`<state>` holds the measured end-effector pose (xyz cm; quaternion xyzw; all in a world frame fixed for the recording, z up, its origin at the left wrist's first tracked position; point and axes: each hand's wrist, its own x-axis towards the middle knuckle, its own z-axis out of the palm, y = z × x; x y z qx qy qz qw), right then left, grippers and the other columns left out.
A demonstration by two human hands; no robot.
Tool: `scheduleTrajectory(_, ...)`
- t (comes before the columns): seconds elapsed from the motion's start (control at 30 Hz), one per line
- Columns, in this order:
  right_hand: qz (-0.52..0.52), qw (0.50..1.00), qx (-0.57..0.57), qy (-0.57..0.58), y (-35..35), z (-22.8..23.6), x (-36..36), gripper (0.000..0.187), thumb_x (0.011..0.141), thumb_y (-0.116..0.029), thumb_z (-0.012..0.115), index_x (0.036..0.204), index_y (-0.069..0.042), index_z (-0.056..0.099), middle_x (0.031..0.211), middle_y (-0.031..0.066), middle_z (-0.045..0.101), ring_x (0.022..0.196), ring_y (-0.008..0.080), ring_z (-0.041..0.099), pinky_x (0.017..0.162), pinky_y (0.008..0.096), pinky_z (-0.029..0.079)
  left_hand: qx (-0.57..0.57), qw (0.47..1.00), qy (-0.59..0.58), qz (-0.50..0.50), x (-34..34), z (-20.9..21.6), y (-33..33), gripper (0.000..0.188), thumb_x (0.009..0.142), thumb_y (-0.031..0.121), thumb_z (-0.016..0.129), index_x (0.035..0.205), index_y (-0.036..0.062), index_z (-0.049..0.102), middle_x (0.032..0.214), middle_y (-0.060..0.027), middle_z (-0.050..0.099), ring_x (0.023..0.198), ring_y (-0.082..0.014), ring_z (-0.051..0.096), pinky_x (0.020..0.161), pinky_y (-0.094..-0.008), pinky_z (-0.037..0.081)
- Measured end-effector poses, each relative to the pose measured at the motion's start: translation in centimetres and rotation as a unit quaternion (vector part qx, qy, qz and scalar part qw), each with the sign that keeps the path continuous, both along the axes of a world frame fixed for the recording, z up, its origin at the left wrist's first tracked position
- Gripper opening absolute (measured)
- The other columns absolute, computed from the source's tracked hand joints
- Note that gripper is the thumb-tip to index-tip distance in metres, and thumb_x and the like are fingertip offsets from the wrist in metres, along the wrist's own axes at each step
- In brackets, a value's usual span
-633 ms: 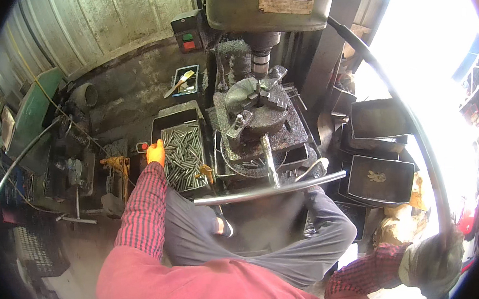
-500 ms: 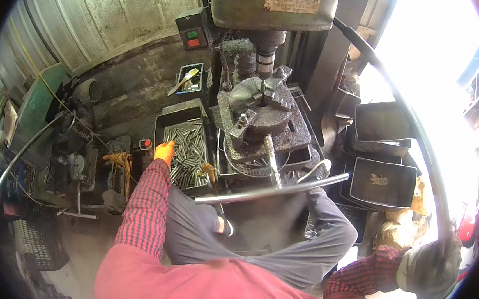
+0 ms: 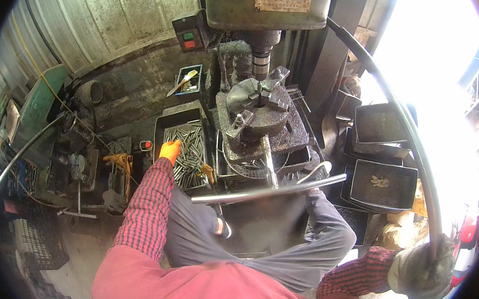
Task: The person sits on the floor and repeatedly picks small metal parts from a tray, places them into a drill press vise, operates the machine to drill them, then removes and returns the parts to the tray. The cycle continues for the duration of the clip.
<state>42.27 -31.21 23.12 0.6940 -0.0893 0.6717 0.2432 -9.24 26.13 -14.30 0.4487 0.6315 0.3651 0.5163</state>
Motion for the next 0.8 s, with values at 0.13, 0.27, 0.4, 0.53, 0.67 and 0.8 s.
scheduleTrajectory(0.13,-0.004,1.0,0.004,0.009,0.2,-0.4,-0.3,0.056,0.109,-0.057,0.045,0.08,-0.01,0.052,0.065,0.0029,0.053,0.05,0.0176,0.055,0.051,0.0303,0.05,0.007,0.999,0.039,-0.008,0.3,0.2,-0.1,0.034,0.103,0.031,0.068,0.105,-0.0034,0.071,0.079,-0.0043,0.066,0.068,-0.0145,0.059,0.066,-0.034,0.048)
scheduleTrajectory(0.27,-0.006,1.0,0.009,0.017,0.3,-0.5,-0.7,0.059,0.11,-0.058,0.043,0.078,-0.01,0.051,0.064,0.0032,0.052,0.049,0.0179,0.054,0.051,0.0298,0.049,-0.004,0.998,0.053,-0.013,0.6,1.1,-0.5,0.034,0.104,0.031,0.067,0.104,-0.0034,0.07,0.079,-0.0045,0.066,0.067,-0.0142,0.058,0.065,-0.0336,0.047)
scheduleTrajectory(0.4,-0.017,0.999,0.009,0.038,0.2,-0.5,-1.1,0.061,0.11,-0.059,0.041,0.076,-0.01,0.049,0.063,0.0036,0.05,0.048,0.0181,0.054,0.051,0.0292,0.049,0.002,1.0,0.025,-0.006,0.8,1.4,-0.7,0.035,0.104,0.03,0.067,0.105,-0.0045,0.069,0.08,-0.0049,0.066,0.067,-0.014,0.058,0.065,-0.0326,0.047)
scheduleTrajectory(0.53,0.077,0.997,-0.004,-0.025,0.3,-0.9,-1.4,0.062,0.11,-0.06,0.038,0.075,-0.01,0.048,0.064,0.0041,0.05,0.049,0.0182,0.054,0.05,0.0305,0.048,0.003,1.0,0.024,-0.009,0.8,1.3,-0.7,0.035,0.104,0.029,0.068,0.109,-0.0058,0.069,0.08,-0.0049,0.066,0.068,-0.0136,0.059,0.065,-0.0316,0.047)
scheduleTrajectory(0.67,0.051,0.998,0.011,-0.022,0.5,-1.6,-1.4,0.061,0.11,-0.059,0.039,0.076,-0.009,0.049,0.064,0.0048,0.05,0.05,0.019,0.054,0.051,0.0316,0.048,-0.005,0.999,0.03,-0.013,0.7,1.3,-0.6,0.039,0.103,0.029,0.069,0.115,-0.0081,0.069,0.083,-0.0058,0.067,0.07,-0.0139,0.06,0.067,-0.0312,0.049)
scheduleTrajectory(0.8,0.05,0.998,0.018,-0.024,0.6,-2.0,-1.6,0.06,0.109,-0.058,0.04,0.077,-0.008,0.049,0.065,0.0055,0.051,0.051,0.0198,0.054,0.052,0.0326,0.049,-0.016,0.999,0.031,0.003,0.6,1.3,-0.7,0.043,0.103,0.029,0.069,0.12,-0.0105,0.068,0.087,-0.0083,0.069,0.073,-0.0149,0.062,0.069,-0.032,0.05)
